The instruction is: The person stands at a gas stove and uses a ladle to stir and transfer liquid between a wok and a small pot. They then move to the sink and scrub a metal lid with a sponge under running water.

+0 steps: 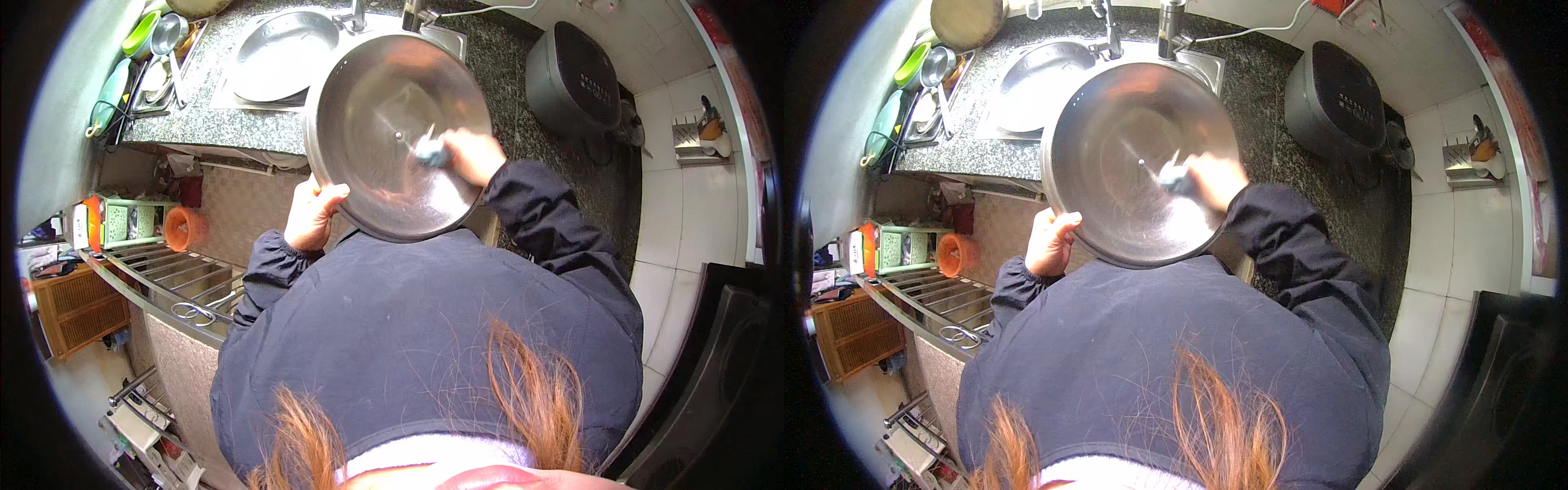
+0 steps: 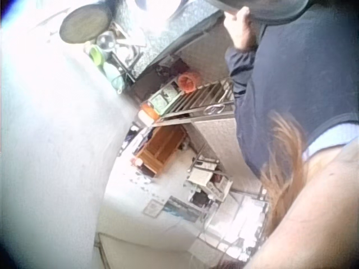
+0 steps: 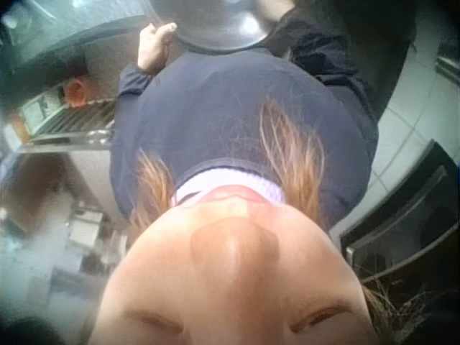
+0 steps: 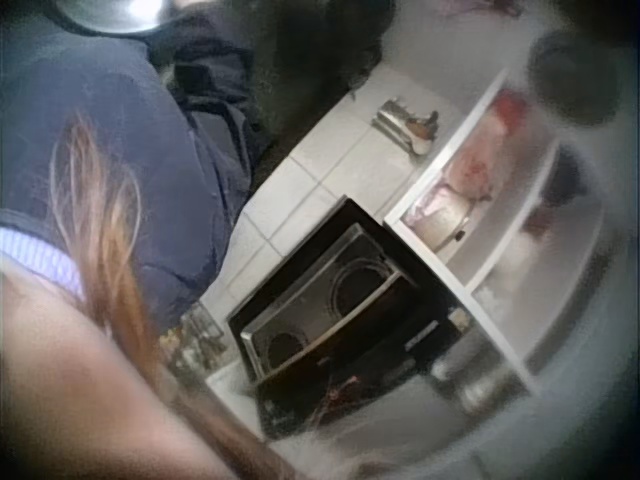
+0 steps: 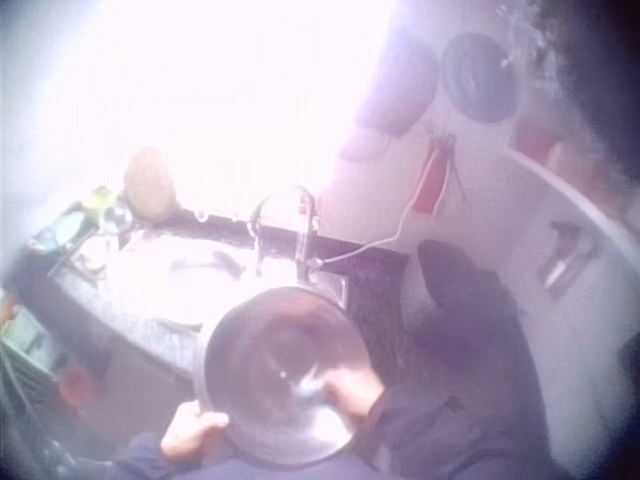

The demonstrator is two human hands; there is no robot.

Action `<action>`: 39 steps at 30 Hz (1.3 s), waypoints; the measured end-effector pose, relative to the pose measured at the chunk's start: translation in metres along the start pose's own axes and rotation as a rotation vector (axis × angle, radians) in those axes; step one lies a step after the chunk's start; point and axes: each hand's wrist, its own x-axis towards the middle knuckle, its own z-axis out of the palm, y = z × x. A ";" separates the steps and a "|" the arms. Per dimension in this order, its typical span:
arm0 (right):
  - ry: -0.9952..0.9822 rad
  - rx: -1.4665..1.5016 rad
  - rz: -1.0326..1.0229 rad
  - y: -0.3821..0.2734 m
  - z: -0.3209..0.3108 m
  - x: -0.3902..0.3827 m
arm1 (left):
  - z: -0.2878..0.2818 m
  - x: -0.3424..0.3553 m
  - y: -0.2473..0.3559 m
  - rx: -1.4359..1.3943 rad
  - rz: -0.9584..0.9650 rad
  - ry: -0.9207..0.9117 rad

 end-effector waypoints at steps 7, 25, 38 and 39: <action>0.273 0.130 0.125 -0.022 0.008 0.025 | 0.005 -0.004 -0.011 0.011 0.052 0.030; 0.752 0.912 0.035 -0.099 -0.069 0.125 | 0.008 -0.014 -0.002 0.078 -0.005 0.036; 0.914 0.643 -0.260 -0.066 -0.100 0.142 | 0.012 -0.025 0.012 0.269 0.107 0.039; 0.719 0.757 -0.296 -0.085 -0.106 0.131 | 0.012 -0.025 0.013 0.278 0.116 0.038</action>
